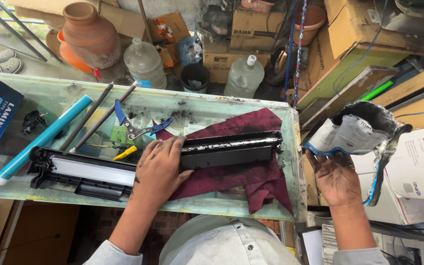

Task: The person disassembles a printer toner cartridge and applies a sealant or toner from a foil pouch to the internal components.

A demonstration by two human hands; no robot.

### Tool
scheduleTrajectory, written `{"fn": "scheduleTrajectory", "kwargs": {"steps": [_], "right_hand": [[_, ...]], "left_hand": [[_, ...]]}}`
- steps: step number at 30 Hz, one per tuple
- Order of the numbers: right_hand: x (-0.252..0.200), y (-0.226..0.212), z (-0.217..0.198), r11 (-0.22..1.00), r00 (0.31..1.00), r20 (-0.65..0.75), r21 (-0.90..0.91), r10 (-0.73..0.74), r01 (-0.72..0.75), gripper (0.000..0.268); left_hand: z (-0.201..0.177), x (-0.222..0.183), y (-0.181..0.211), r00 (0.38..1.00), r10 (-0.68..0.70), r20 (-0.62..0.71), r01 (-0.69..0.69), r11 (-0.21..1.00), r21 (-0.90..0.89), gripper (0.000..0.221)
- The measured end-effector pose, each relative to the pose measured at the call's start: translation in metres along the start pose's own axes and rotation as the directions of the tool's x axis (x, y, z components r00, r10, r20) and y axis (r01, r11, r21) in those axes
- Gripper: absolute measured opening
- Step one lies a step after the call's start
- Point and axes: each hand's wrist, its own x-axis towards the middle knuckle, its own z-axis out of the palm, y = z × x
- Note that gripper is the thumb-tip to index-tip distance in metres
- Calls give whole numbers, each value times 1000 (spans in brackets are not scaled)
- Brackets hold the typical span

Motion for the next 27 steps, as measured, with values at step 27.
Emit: {"fn": "scheduleTrajectory", "kwargs": {"steps": [27], "right_hand": [[-7, 3, 3, 1000, 999, 32, 5, 23, -23, 44]], "left_hand": [[8, -5, 9, 1000, -23, -18, 23, 1000, 2, 83]]}}
